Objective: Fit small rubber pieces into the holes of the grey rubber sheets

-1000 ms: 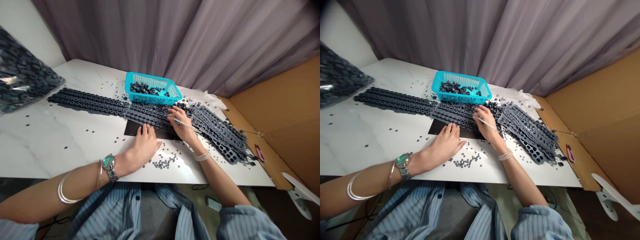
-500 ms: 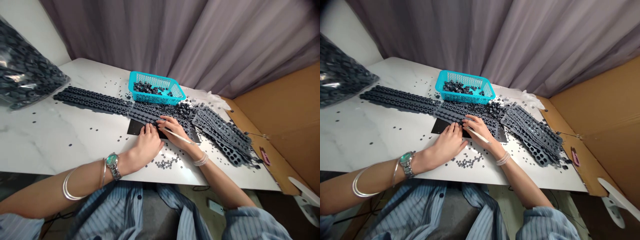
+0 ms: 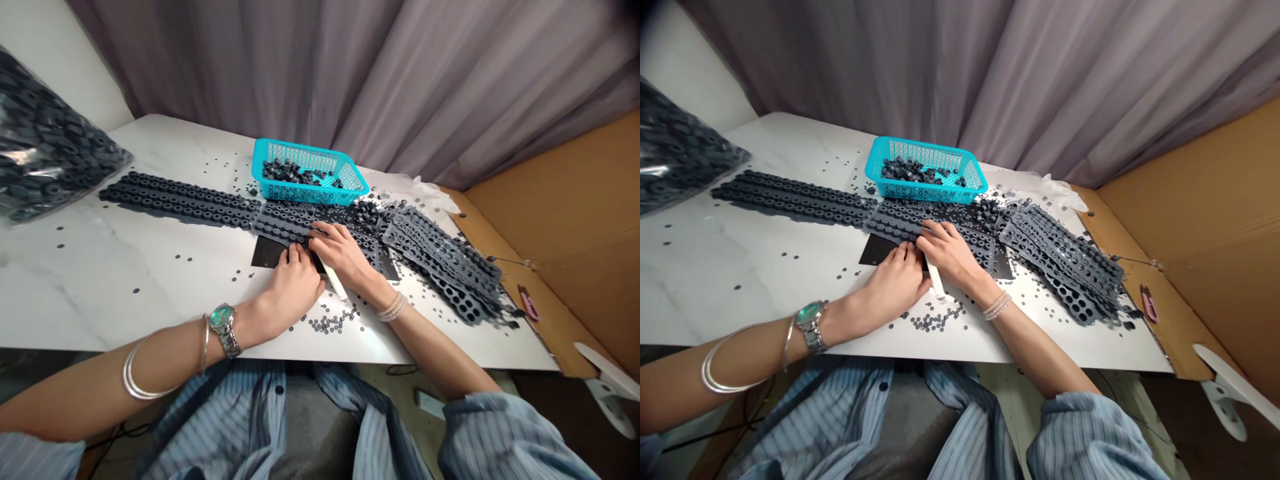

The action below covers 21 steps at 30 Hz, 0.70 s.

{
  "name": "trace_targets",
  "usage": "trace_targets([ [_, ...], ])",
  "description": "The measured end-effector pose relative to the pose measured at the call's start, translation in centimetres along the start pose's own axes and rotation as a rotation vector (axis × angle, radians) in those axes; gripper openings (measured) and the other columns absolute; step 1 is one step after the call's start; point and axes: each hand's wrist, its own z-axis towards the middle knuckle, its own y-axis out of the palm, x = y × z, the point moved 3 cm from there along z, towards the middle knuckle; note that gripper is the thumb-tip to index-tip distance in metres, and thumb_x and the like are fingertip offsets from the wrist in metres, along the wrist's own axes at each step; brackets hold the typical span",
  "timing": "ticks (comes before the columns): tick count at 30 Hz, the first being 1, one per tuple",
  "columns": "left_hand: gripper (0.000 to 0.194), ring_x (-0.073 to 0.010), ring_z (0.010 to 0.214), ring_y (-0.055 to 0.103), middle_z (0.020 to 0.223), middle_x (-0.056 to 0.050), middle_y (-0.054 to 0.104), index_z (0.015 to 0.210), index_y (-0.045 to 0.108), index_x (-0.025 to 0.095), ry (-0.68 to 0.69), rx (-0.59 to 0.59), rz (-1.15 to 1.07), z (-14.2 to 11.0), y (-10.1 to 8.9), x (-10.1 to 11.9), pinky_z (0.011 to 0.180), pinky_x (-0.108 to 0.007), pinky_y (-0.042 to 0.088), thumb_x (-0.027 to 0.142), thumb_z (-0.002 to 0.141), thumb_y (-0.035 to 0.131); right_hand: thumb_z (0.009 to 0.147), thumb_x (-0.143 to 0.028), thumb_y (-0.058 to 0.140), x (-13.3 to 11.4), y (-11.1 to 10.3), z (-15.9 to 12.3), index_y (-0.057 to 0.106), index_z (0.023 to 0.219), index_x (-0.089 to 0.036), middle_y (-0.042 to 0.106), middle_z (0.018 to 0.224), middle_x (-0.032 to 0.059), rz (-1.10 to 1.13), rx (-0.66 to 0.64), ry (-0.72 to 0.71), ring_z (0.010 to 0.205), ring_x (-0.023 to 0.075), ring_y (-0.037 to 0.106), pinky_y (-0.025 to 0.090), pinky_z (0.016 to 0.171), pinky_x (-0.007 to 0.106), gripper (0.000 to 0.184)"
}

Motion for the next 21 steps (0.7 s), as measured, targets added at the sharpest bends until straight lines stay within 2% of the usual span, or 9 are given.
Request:
trace_targets([
  [3, 0.058, -0.0408, 0.125, 0.050, 0.130, -0.035, 0.054, 0.129, 0.052, -0.012, 0.008, 0.003, -0.009, 0.1, 0.1, -0.1, 0.097, -0.045, 0.044, 0.035, 0.096, 0.043, 0.098, -0.018, 0.039, 1.5, -1.0, 0.2, 0.057, 0.099, -0.022, 0.066, 0.117, 0.0132, -0.043, 0.119, 0.173, 0.129, 0.0285, 0.046, 0.040, 0.100, 0.048, 0.018],
  [6, 0.063, -0.0411, 0.126, 0.048, 0.130, -0.036, 0.053, 0.132, 0.048, -0.014, 0.011, 0.034, -0.012, 0.0, 0.5, -0.1, 0.097, -0.045, 0.044, 0.038, 0.096, 0.045, 0.096, -0.016, 0.039, 4.2, -1.8, -1.0, 0.056, 0.098, -0.023, 0.067, 0.105, 0.0122, -0.051, 0.260, 0.401, 0.130, 0.0307, 0.044, 0.039, 0.100, 0.051, 0.018],
  [9, 0.063, -0.0402, 0.128, 0.047, 0.132, -0.035, 0.052, 0.133, 0.047, -0.013, 0.009, 0.069, -0.013, 0.0, 0.9, -0.1, 0.099, -0.045, 0.042, 0.038, 0.096, 0.044, 0.092, -0.019, 0.046, 6.4, -1.7, -2.4, 0.058, 0.092, -0.023, 0.067, 0.099, 0.0114, -0.018, 0.306, 0.550, 0.128, 0.0347, 0.046, 0.040, 0.098, 0.056, 0.013],
  [11, 0.062, -0.0396, 0.130, 0.046, 0.133, -0.034, 0.052, 0.134, 0.047, -0.011, 0.017, 0.084, -0.007, -0.1, 1.0, 0.0, 0.101, -0.044, 0.041, 0.038, 0.097, 0.043, 0.090, -0.021, 0.050, 7.1, -1.6, -2.8, 0.060, 0.087, -0.023, 0.068, 0.099, 0.0109, 0.038, 0.340, 0.605, 0.123, 0.0350, 0.050, 0.043, 0.096, 0.057, 0.010],
  [13, 0.060, -0.0391, 0.130, 0.046, 0.133, -0.033, 0.052, 0.134, 0.048, -0.009, 0.032, 0.091, 0.001, -0.1, 0.9, 0.0, 0.100, -0.044, 0.041, 0.038, 0.097, 0.043, 0.090, -0.024, 0.053, 6.9, -1.7, -2.6, 0.062, 0.085, -0.023, 0.069, 0.101, 0.0100, 0.133, 0.388, 0.605, 0.119, 0.0321, 0.054, 0.045, 0.097, 0.054, 0.010],
  [16, 0.057, -0.0384, 0.128, 0.048, 0.133, -0.032, 0.053, 0.134, 0.049, -0.006, 0.048, 0.100, 0.000, -0.2, 0.7, 0.1, 0.099, -0.044, 0.042, 0.037, 0.097, 0.043, 0.090, -0.030, 0.055, 5.3, -1.7, -1.5, 0.064, 0.087, -0.025, 0.070, 0.105, 0.0076, 0.299, 0.402, 0.527, 0.112, 0.0264, 0.059, 0.048, 0.097, 0.048, 0.011],
  [21, 0.054, -0.0375, 0.123, 0.051, 0.128, -0.031, 0.056, 0.128, 0.054, -0.006, 0.046, 0.119, -0.052, -0.1, 0.5, 0.0, 0.097, -0.044, 0.043, 0.036, 0.096, 0.045, 0.091, -0.030, 0.056, 2.6, -0.4, 0.0, 0.065, 0.090, -0.025, 0.071, 0.106, 0.0057, 0.459, 0.239, 0.360, 0.116, 0.0236, 0.058, 0.048, 0.099, 0.044, 0.010],
])
